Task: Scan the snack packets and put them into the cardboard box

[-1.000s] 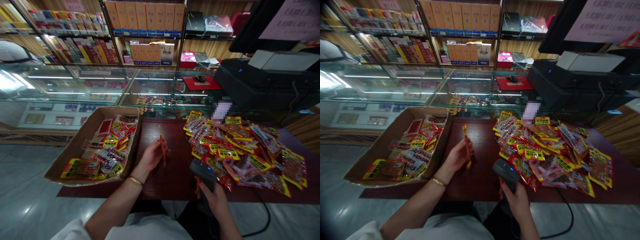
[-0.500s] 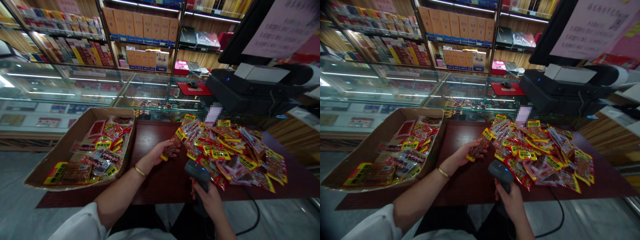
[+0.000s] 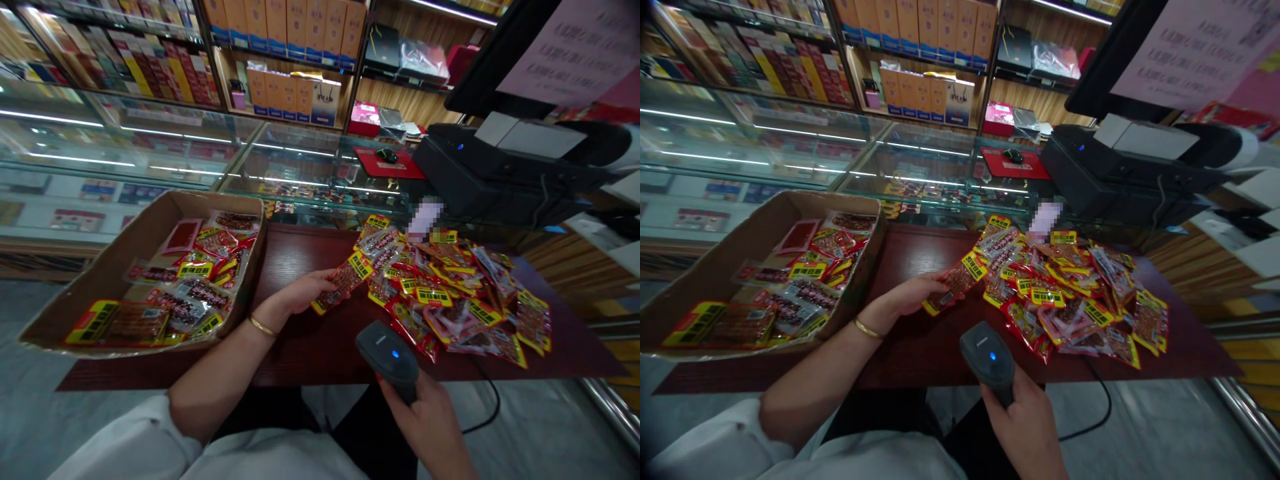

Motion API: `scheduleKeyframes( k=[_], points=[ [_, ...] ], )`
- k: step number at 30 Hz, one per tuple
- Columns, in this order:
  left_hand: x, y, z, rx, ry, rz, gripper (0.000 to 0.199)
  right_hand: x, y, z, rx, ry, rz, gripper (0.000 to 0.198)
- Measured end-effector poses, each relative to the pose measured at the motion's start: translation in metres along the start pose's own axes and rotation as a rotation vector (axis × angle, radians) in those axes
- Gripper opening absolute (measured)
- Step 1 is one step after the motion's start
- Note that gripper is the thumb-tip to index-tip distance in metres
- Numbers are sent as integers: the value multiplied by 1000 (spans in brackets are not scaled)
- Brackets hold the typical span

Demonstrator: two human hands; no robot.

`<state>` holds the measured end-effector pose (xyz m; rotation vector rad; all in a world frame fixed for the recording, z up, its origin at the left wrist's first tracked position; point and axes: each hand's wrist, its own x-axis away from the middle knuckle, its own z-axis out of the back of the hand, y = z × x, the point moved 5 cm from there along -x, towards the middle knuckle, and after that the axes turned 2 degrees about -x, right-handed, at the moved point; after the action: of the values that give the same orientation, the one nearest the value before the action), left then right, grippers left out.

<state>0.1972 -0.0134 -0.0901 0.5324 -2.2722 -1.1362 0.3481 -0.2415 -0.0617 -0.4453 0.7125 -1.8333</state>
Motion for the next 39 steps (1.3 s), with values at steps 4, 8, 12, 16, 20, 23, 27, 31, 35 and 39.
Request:
scheduleKeyframes(
  k=[4, 8, 12, 16, 20, 23, 27, 31, 35, 39],
  points=[
    [0, 0, 2, -62, 3, 28, 38, 8, -3, 0, 29, -15, 11, 33],
    [-2, -3, 4, -97, 9, 60, 34, 12, -3, -1, 43, -19, 12, 33],
    [-4, -5, 9, -127, 42, 87, 26, 14, 0, 1, 49, 5, -13, 33],
    [-4, -6, 10, -118, 76, 97, 32, 17, -1, 5, 29, 0, -1, 35],
    [-5, -3, 8, -106, 102, 92, 35, 12, 1, 6, -41, 12, -40, 33],
    [-4, 3, 7, -105, 155, 18, 27, 0, 5, -8, -210, -20, -92, 29],
    [-1, 18, 2, -91, 252, -190, 22, -26, 13, -34, -599, -93, -191, 31],
    [-3, 33, -33, -194, 205, -288, 37, -39, 18, -47, -815, -163, -251, 29],
    [-15, 54, -120, -874, -81, -506, 34, -37, 19, -43, -762, -181, -180, 18],
    [-37, 43, -211, -1670, -232, -665, 35, -32, 22, -43, -760, -129, -156, 18]
  ],
)
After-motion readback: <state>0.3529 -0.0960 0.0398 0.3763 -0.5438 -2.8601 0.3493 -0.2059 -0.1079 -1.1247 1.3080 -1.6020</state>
